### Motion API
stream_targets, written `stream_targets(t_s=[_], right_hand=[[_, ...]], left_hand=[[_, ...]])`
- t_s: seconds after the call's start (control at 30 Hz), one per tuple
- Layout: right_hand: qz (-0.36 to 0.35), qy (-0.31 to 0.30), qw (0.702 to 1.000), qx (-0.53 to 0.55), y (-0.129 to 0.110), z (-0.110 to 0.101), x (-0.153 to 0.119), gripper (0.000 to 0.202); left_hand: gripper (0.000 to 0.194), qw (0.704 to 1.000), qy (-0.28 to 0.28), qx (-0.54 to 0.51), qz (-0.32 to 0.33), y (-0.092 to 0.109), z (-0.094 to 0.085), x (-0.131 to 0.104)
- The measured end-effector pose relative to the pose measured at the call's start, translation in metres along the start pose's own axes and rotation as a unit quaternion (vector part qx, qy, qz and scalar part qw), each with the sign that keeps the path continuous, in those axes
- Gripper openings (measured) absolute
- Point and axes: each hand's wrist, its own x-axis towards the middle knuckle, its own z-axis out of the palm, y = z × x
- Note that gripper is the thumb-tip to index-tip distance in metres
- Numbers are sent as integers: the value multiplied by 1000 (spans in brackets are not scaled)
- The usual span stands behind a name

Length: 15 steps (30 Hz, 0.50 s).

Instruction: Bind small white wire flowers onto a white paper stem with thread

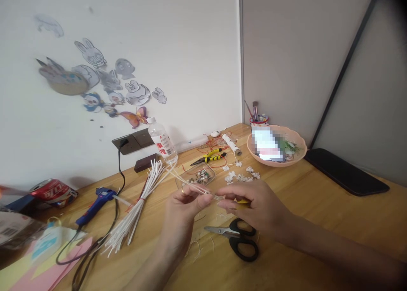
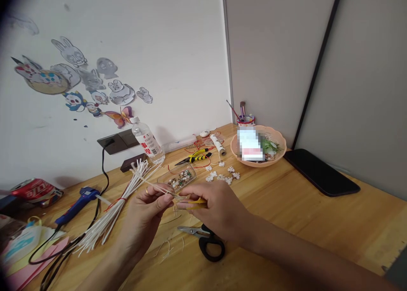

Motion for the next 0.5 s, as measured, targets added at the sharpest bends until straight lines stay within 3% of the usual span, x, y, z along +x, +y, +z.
stream_targets(t_s=[0.33, 0.5], right_hand=[[-140, 93, 976, -136, 7, 8, -7, 12], [-181, 90, 964, -172, 12, 9, -12, 12]], left_hand=[[10, 998, 38, -46, 20, -9, 3, -10], [10, 996, 44, -80, -14, -9, 8, -12]])
